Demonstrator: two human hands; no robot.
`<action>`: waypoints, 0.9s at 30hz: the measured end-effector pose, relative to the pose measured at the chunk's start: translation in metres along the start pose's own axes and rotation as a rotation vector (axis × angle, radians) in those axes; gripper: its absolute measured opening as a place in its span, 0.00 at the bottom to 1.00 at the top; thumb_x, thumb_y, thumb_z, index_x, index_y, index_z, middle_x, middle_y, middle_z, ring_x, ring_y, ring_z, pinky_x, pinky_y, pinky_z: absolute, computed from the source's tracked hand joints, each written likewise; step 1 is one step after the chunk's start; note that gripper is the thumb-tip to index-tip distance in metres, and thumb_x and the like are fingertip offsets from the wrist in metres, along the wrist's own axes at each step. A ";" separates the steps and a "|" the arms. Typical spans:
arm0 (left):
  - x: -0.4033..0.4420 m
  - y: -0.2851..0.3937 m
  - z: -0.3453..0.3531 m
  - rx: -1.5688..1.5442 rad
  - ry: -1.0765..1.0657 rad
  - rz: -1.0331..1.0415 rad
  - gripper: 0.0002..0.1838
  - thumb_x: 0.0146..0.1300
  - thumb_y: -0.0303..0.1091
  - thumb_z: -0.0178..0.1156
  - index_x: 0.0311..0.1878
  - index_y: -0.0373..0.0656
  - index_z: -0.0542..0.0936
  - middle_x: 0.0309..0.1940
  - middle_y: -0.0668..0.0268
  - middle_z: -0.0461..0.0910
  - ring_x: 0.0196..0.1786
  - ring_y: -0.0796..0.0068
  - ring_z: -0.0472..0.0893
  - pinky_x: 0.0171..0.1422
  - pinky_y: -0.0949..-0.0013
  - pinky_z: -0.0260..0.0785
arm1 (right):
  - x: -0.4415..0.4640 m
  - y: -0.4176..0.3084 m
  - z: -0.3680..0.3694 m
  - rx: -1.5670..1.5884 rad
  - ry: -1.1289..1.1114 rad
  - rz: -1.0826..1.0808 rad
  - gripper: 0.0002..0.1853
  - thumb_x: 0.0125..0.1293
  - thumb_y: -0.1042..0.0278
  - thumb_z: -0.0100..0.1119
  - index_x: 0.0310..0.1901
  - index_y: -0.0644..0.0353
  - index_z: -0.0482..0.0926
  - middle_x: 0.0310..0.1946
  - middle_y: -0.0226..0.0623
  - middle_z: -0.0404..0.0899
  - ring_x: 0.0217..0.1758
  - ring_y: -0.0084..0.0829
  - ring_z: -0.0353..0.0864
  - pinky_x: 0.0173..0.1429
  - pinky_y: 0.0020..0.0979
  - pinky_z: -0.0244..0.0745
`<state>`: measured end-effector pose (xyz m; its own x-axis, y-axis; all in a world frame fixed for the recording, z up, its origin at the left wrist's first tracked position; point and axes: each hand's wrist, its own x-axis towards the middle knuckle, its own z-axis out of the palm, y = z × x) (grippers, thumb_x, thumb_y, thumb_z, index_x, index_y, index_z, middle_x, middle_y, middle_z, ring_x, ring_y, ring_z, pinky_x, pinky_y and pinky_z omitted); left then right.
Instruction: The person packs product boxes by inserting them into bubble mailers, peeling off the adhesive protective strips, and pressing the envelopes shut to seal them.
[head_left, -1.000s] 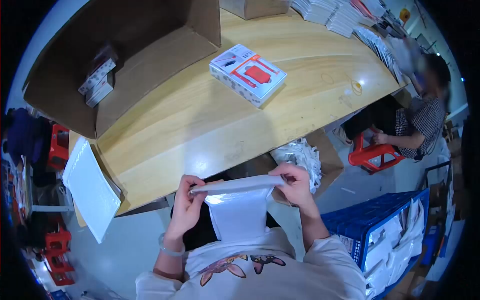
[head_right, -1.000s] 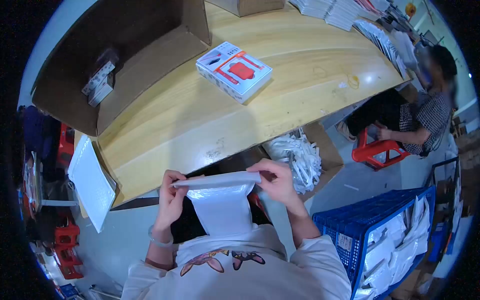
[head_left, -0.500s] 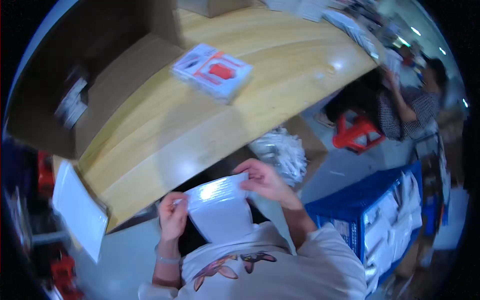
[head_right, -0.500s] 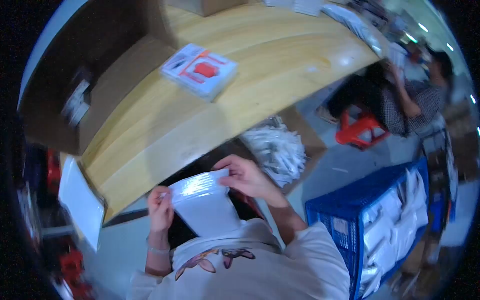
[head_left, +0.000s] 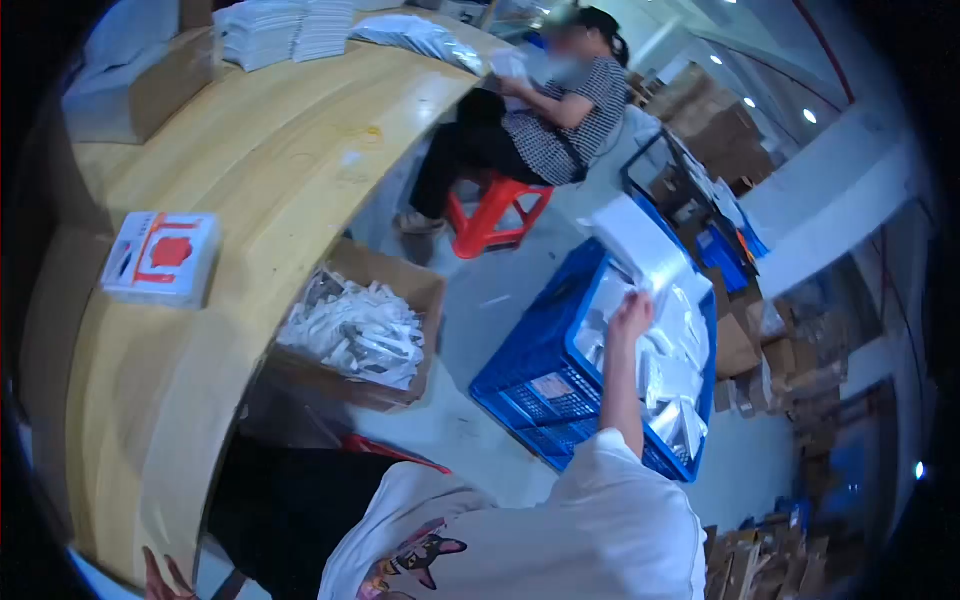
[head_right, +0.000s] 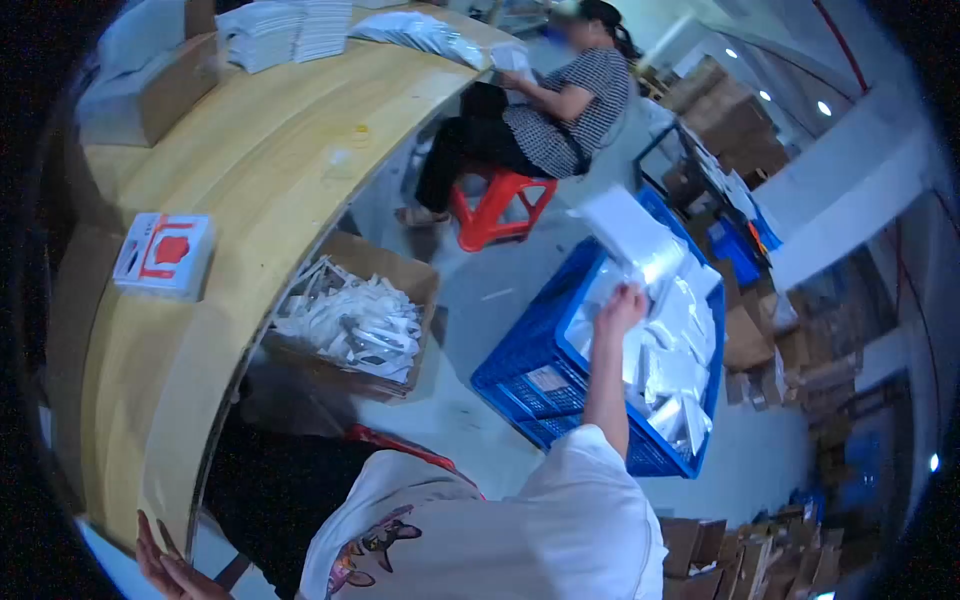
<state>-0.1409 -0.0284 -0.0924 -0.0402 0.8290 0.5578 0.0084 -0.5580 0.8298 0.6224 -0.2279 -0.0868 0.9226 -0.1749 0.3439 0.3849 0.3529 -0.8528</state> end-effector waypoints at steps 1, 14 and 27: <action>0.002 0.015 -0.013 0.048 0.084 0.046 0.26 0.74 0.30 0.54 0.71 0.42 0.60 0.64 0.47 0.73 0.63 0.39 0.74 0.63 0.52 0.74 | 0.009 0.017 -0.019 -0.137 0.075 0.028 0.04 0.72 0.69 0.58 0.44 0.57 0.75 0.35 0.30 0.76 0.35 0.19 0.73 0.40 0.19 0.67; 0.048 0.016 -0.231 1.319 0.183 -0.296 0.15 0.68 0.30 0.53 0.55 0.35 0.78 0.53 0.54 0.79 0.54 0.54 0.78 0.63 0.60 0.68 | -0.308 -0.032 0.298 -0.121 -1.391 -0.425 0.23 0.65 0.70 0.58 0.62 0.59 0.72 0.64 0.44 0.69 0.63 0.40 0.70 0.65 0.36 0.67; 0.037 0.063 -0.200 1.153 0.512 -0.226 0.09 0.74 0.31 0.51 0.52 0.39 0.73 0.45 0.57 0.78 0.44 0.65 0.77 0.54 0.66 0.70 | -0.427 -0.080 0.326 -0.071 -1.860 -0.825 0.54 0.43 0.39 0.75 0.69 0.63 0.65 0.71 0.50 0.63 0.73 0.51 0.62 0.74 0.52 0.51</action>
<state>-0.3422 -0.0399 -0.0226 -0.5301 0.6480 0.5469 0.7975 0.1618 0.5812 0.2069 0.1183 -0.0378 -0.5108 0.7360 0.4443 0.6835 0.6612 -0.3093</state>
